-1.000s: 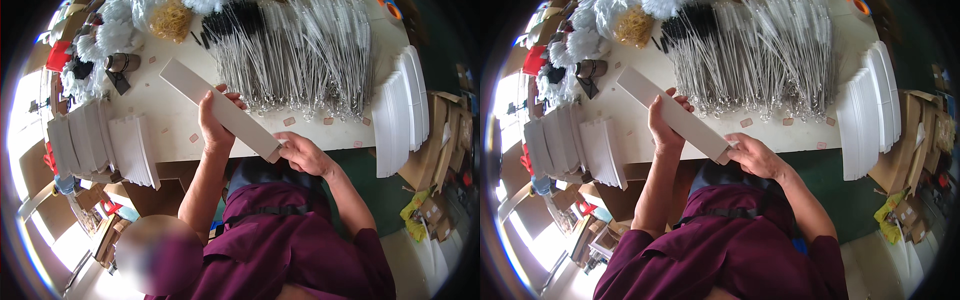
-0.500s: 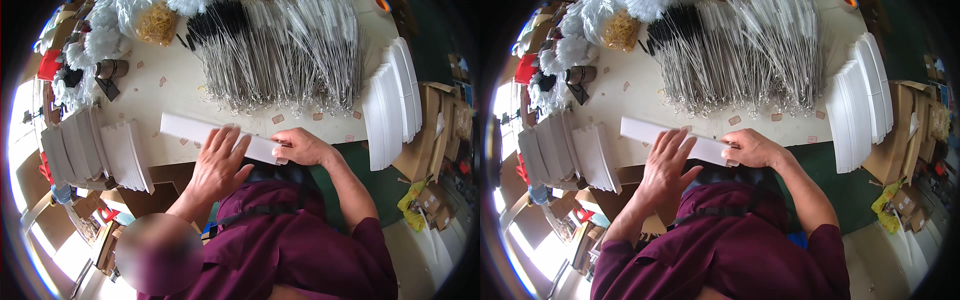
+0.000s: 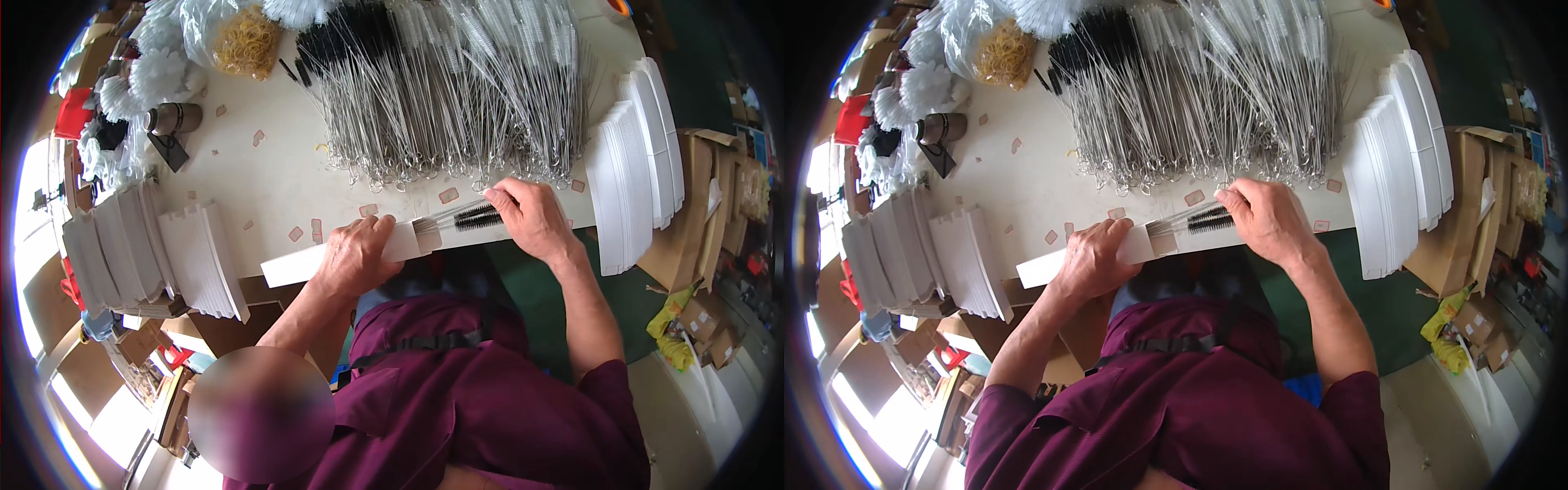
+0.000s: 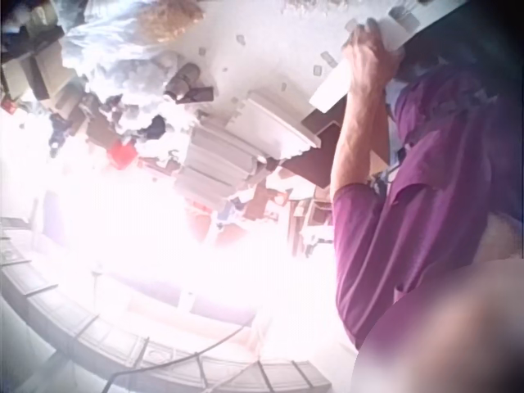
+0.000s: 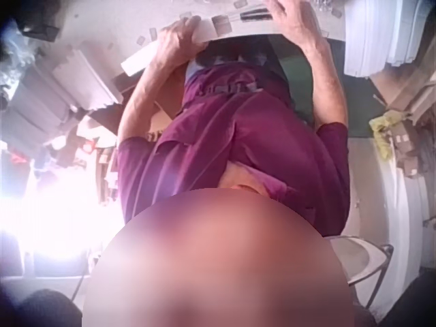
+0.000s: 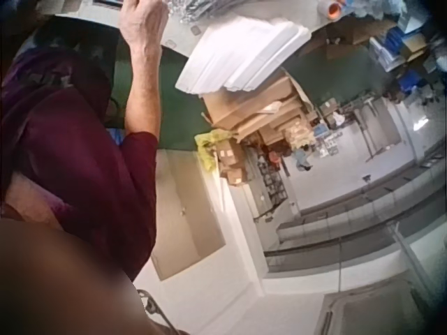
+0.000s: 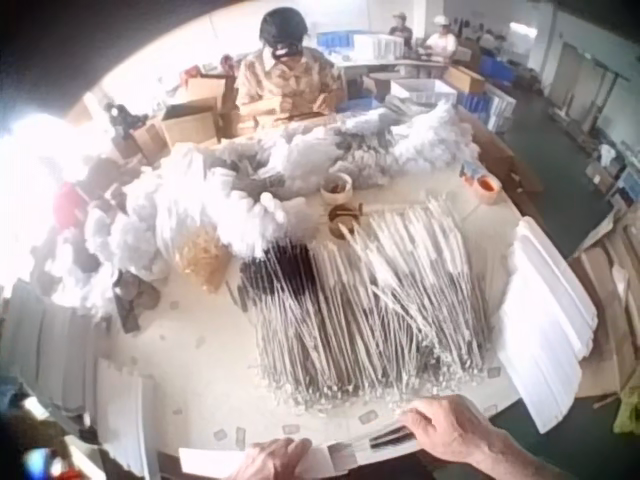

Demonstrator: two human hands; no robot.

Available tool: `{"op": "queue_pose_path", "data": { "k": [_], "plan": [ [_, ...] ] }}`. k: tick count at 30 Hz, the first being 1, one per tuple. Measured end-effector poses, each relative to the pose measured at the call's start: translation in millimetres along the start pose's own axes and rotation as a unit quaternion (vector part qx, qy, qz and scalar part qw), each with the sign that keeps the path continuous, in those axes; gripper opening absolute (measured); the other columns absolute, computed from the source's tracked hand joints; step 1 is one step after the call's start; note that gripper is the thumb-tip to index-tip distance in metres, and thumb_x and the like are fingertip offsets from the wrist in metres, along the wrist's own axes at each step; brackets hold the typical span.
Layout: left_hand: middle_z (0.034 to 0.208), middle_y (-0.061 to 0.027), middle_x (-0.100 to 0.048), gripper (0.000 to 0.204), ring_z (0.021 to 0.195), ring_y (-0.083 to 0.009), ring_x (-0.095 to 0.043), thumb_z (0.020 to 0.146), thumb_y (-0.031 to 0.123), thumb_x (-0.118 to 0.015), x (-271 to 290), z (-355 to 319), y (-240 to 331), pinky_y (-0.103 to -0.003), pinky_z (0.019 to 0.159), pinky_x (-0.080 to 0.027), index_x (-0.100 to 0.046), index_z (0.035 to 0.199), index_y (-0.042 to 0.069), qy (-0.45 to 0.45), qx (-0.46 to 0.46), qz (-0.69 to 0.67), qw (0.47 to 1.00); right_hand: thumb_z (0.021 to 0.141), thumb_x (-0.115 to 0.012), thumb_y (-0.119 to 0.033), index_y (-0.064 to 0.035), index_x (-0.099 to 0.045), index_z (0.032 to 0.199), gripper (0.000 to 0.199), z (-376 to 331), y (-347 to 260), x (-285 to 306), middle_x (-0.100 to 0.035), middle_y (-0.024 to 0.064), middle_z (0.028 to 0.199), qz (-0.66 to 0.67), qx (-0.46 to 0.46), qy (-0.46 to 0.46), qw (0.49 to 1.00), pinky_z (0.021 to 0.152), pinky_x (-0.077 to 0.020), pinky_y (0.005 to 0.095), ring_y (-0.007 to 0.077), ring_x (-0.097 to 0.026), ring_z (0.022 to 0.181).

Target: Packing bundles of brushes into long cardboard boxes.

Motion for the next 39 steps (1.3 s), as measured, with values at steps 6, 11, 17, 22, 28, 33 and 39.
{"op": "queue_pose_path", "data": {
  "k": [6, 11, 17, 22, 28, 33, 39],
  "plan": [
    [0.087, -0.0164, -0.067, 0.044, 0.081, -0.0371, -0.07, 0.072, 0.021, -0.08, -15.9, 10.3, 5.8, -0.048, 0.069, -0.056, -0.059, 0.107, 0.002, -0.003, 0.029, 0.0, 1.0, 0.103, -0.059, -0.025, 0.0004, -0.066, 0.094, 0.027, -7.7, -20.4, -50.1, -0.068, 0.0208, 0.079, 0.154, 0.035, 0.105, 0.982, 0.065, -0.0519, 0.0464, 0.0434, -0.067, 0.077],
    [0.089, -0.0164, -0.068, 0.046, 0.08, -0.0371, -0.07, 0.072, 0.022, -0.081, -17.9, 7.3, -0.1, -0.047, 0.068, -0.057, -0.059, 0.108, 0.002, 0.025, 0.053, -0.007, 0.998, 0.108, -0.053, -0.029, 0.0045, -0.07, 0.104, 0.038, -11.3, 9.5, -72.9, -0.057, 0.0059, 0.065, 0.322, -0.062, 0.033, 0.944, 0.057, -0.0446, 0.0314, 0.0121, -0.05, 0.06],
    [0.089, -0.0171, -0.069, 0.047, 0.082, -0.0362, -0.071, 0.073, 0.025, -0.081, -27.8, 5.1, 3.0, -0.047, 0.071, -0.057, -0.06, 0.108, 0.002, -0.002, 0.068, -0.009, 0.998, 0.097, -0.07, -0.012, 0.0028, -0.074, 0.104, 0.017, -11.5, 12.9, -74.1, -0.071, 0.0034, 0.084, 0.366, -0.046, 0.084, 0.926, 0.068, -0.0527, 0.0238, 0.0074, -0.063, 0.076],
    [0.09, -0.0174, -0.07, 0.049, 0.084, -0.0358, -0.071, 0.074, 0.028, -0.082, -28.7, 3.6, 3.2, -0.047, 0.072, -0.057, -0.06, 0.109, 0.001, -0.008, 0.088, -0.01, 0.996, 0.093, -0.071, -0.008, 0.0019, -0.073, 0.098, 0.012, -15.2, -8.4, -55.5, -0.074, 0.011, 0.09, 0.216, 0.066, 0.199, 0.954, 0.069, -0.0543, 0.0296, 0.0181, -0.07, 0.077],
    [0.092, -0.0175, -0.07, 0.051, 0.085, -0.0359, -0.071, 0.074, 0.029, -0.082, -34.4, 0.7, 5.7, -0.047, 0.071, -0.057, -0.059, 0.111, 0.001, -0.033, 0.095, -0.013, 0.995, 0.09, -0.074, -0.009, 0.0019, -0.071, 0.093, 0.011, -12.5, -4.5, -63.6, -0.073, 0.01, 0.088, 0.243, 0.064, 0.132, 0.959, 0.068, -0.0542, 0.0301, 0.016, -0.07, 0.076],
    [0.089, -0.017, -0.069, 0.056, 0.082, -0.0361, -0.07, 0.073, 0.026, -0.081, -37.3, -3.0, 11.1, -0.047, 0.07, -0.056, -0.057, 0.116, 0.001, -0.02, 0.063, -0.005, 0.998, 0.091, -0.075, -0.009, 0.0003, -0.069, 0.091, 0.011, -6.9, 6.0, -75.6, -0.072, 0.007, 0.079, 0.31, -0.053, 0.085, 0.946, 0.064, -0.0523, 0.0286, 0.0105, -0.065, 0.069],
    [0.089, -0.0163, -0.068, 0.055, 0.08, -0.035, -0.07, 0.073, 0.025, -0.081, -35.9, -4.9, 12.8, -0.046, 0.068, -0.057, -0.057, 0.116, 0.001, -0.016, 0.061, 0.002, 0.998, 0.089, -0.077, -0.01, -0.0007, -0.068, 0.09, 0.013, -4.9, 5.9, -74.7, -0.071, 0.0057, 0.075, 0.305, -0.003, 0.13, 0.943, 0.059, -0.0504, 0.0281, 0.0101, -0.064, 0.064]
  ]
}}
Point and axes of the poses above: each hand's wrist, its own z-axis towards the middle knuckle, its own x-axis out of the back of the hand, y = z × x, the point moved 7 cm from there along z, towards the middle knuckle
